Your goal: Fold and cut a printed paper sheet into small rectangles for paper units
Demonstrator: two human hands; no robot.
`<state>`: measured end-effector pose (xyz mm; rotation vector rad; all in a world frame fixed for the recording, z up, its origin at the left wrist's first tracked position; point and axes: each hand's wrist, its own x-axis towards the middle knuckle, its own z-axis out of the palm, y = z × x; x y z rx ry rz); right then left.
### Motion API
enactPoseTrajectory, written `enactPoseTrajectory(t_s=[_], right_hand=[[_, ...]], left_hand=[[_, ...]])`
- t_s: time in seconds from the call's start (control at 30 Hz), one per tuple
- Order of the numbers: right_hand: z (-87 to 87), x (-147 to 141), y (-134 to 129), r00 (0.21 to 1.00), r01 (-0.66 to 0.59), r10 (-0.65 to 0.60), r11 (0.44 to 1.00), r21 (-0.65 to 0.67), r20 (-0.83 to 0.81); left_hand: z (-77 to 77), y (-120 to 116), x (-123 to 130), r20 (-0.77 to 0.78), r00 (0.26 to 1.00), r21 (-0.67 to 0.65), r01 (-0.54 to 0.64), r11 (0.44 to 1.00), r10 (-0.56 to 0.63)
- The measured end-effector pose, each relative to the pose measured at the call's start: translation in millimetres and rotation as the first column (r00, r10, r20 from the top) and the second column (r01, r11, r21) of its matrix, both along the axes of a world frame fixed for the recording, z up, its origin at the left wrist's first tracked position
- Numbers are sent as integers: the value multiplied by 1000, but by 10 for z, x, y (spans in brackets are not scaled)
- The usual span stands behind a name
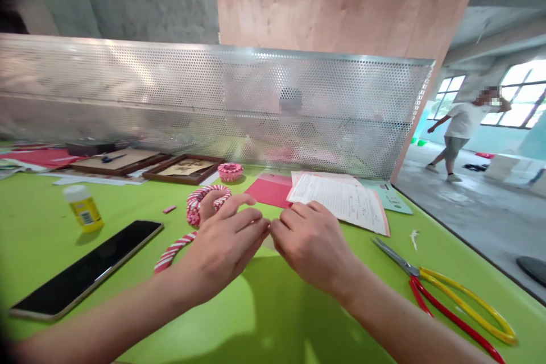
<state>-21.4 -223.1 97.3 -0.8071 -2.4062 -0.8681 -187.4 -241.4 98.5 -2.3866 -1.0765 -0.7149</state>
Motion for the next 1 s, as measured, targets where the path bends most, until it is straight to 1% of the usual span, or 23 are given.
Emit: enactPoseTrajectory(t_s=[0.1,0.2,0.27,0.43,0.53,0.63,0.77,0.9,1.0], right_hand=[[8,0,-15,999,-18,16,999,-43,-44],[16,1,-24,989,-69,54,992,-103,-139],[30,3,-27,981,-111,85,984,-142,-176],[122,-2,-52,975,-170,118,940,-295,-187],[188,-11,-73,976,-187,129,911,-367,-176],[235,-4,-83,971,-213,144,888,-408,-193],[268,48,-90,961,-228,112,835,-500,-251],[271,128,-80,949,-216,21,773,-596,-316],[263,168,-54,927,-217,-50,737,-641,-371]], left_hand=[[23,5,-42,-15,1000,17,9,1000,-9],[55,4,-67,32,999,3,1,1000,-1],[84,-1,-84,71,997,-34,2,999,1],[188,-45,-187,81,996,-170,46,984,-33],[257,-88,-260,63,996,-197,71,978,-60],[305,-116,-332,71,996,-206,68,976,-54],[326,-114,-463,120,992,-222,56,973,-30],[365,-77,-608,183,983,-250,24,968,22],[435,-64,-635,258,965,-240,10,971,53]])
